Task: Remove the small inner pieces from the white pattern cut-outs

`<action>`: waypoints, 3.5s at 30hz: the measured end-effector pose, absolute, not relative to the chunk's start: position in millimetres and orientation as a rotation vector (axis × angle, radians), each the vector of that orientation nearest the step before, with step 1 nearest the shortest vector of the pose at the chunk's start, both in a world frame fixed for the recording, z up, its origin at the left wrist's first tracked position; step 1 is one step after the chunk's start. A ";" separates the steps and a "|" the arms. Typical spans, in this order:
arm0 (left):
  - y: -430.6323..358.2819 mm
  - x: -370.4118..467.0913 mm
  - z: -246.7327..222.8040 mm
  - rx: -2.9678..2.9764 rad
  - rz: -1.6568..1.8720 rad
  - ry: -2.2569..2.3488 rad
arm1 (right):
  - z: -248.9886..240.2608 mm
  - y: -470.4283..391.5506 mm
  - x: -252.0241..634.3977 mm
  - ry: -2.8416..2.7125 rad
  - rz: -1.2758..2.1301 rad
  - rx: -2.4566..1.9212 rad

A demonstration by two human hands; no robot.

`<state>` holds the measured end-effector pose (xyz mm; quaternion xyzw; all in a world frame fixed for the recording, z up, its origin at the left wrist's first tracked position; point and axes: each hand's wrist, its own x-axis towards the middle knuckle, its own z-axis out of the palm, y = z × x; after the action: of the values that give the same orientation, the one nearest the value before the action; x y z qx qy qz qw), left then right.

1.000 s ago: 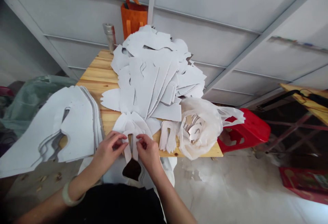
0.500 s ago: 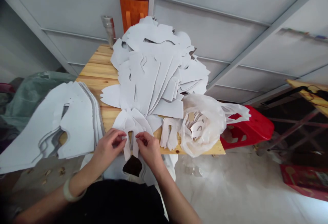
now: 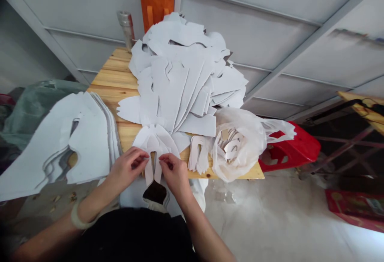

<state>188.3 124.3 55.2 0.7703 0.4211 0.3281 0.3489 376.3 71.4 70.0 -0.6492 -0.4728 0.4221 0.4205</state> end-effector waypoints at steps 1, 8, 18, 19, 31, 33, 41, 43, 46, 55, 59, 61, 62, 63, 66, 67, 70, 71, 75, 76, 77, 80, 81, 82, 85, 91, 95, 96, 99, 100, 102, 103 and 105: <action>124.0 188.1 55.6 1.999 0.849 1.090 | 70.5 71.7 376.3 -1.188 1.060 -1.627; 123.6 187.5 57.4 1.950 0.833 1.108 | 74.0 73.1 375.8 -1.214 1.046 -1.670; 123.9 188.8 64.3 1.898 0.778 1.141 | 74.2 73.7 376.2 -1.218 1.066 -1.666; 124.4 189.0 65.3 1.902 0.769 1.140 | 74.5 73.7 376.3 -1.219 1.071 -1.667; 136.1 190.5 73.9 2.014 0.526 1.152 | 73.8 74.5 376.9 -1.221 1.077 -1.665; 137.7 190.9 75.5 2.068 0.489 1.170 | 73.5 74.2 377.1 -1.232 1.071 -1.661; 140.9 191.1 71.2 2.197 0.554 1.224 | 73.2 74.7 379.7 -1.224 1.122 -1.652; 141.7 190.7 69.2 2.220 0.539 1.238 | 73.0 75.1 379.8 -1.217 1.132 -1.650; 141.9 190.4 68.4 2.233 0.523 1.239 | 73.0 75.4 379.4 -1.220 1.124 -1.656; 138.3 189.6 68.1 2.283 0.483 1.249 | 71.0 75.3 379.8 -1.232 1.121 -1.655; 136.0 188.3 63.5 2.362 0.508 1.235 | 70.6 75.2 379.7 -1.241 1.100 -1.656; 134.9 188.3 61.9 2.389 0.517 1.243 | 71.1 75.2 379.3 -1.238 1.097 -1.657; 134.5 188.5 61.2 2.399 0.532 1.240 | 71.5 75.3 379.1 -1.236 1.098 -1.656; 134.2 188.8 60.5 2.407 0.563 1.221 | 71.9 75.3 379.0 -1.235 1.100 -1.658; 134.5 190.0 58.0 2.416 0.702 1.086 | 73.1 75.7 378.6 -1.236 1.100 -1.671; 134.7 190.3 57.0 2.416 0.740 1.043 | 73.4 75.8 378.5 -1.237 1.099 -1.677; 135.9 190.4 54.7 2.423 0.777 0.990 | 73.9 75.9 378.4 -1.234 1.102 -1.679; 136.4 190.2 54.4 2.430 0.771 0.983 | 74.1 75.9 378.4 -1.232 1.105 -1.679; 137.7 189.8 54.7 2.455 0.730 0.966 | 75.8 75.8 378.4 -1.230 1.103 -1.688; 137.6 189.9 55.0 2.459 0.720 0.971 | 76.2 75.8 378.5 -1.229 1.099 -1.692; 137.3 190.0 55.3 2.463 0.711 0.976 | 76.5 75.9 378.6 -1.229 1.097 -1.697; 135.5 190.5 56.4 2.493 0.655 0.995 | 76.0 76.3 379.3 -1.233 1.097 -1.708; 134.8 190.7 56.8 2.506 0.629 1.000 | 75.4 76.5 379.5 -1.235 1.097 -1.710; 134.2 191.0 57.3 2.520 0.604 1.007 | 74.7 76.7 379.7 -1.237 1.096 -1.713; 133.4 192.1 59.0 2.551 0.559 1.026 | 73.1 76.7 379.8 -1.244 1.099 -1.721; 133.7 194.5 67.4 2.608 0.377 1.027 | 76.3 69.4 377.4 -1.231 1.054 -1.752; 133.8 193.8 67.6 2.613 0.331 1.038 | 78.6 63.3 376.3 -1.213 1.008 -1.769; 133.8 193.4 66.4 2.618 0.342 1.038 | 78.9 62.4 376.1 -1.204 1.010 -1.772; 133.6 192.5 62.2 2.631 0.376 1.031 | 79.8 61.0 375.5 -1.170 1.038 -1.774; 133.5 192.4 61.1 2.632 0.383 1.033 | 80.1 60.8 375.3 -1.161 1.049 -1.770; 133.1 192.4 60.0 2.634 0.391 1.042 | 80.5 60.2 375.2 -1.143 1.071 -1.752; 132.9 192.6 59.9 2.634 0.394 1.047 | 80.4 59.7 375.3 -1.132 1.084 -1.741; 132.4 193.1 60.5 2.636 0.408 1.053 | 79.6 58.2 375.9 -1.097 1.110 -1.729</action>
<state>193.1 132.4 60.5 0.9106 0.3636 0.1410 0.1368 375.9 58.2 79.6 -0.6820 -0.4327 0.4376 0.3951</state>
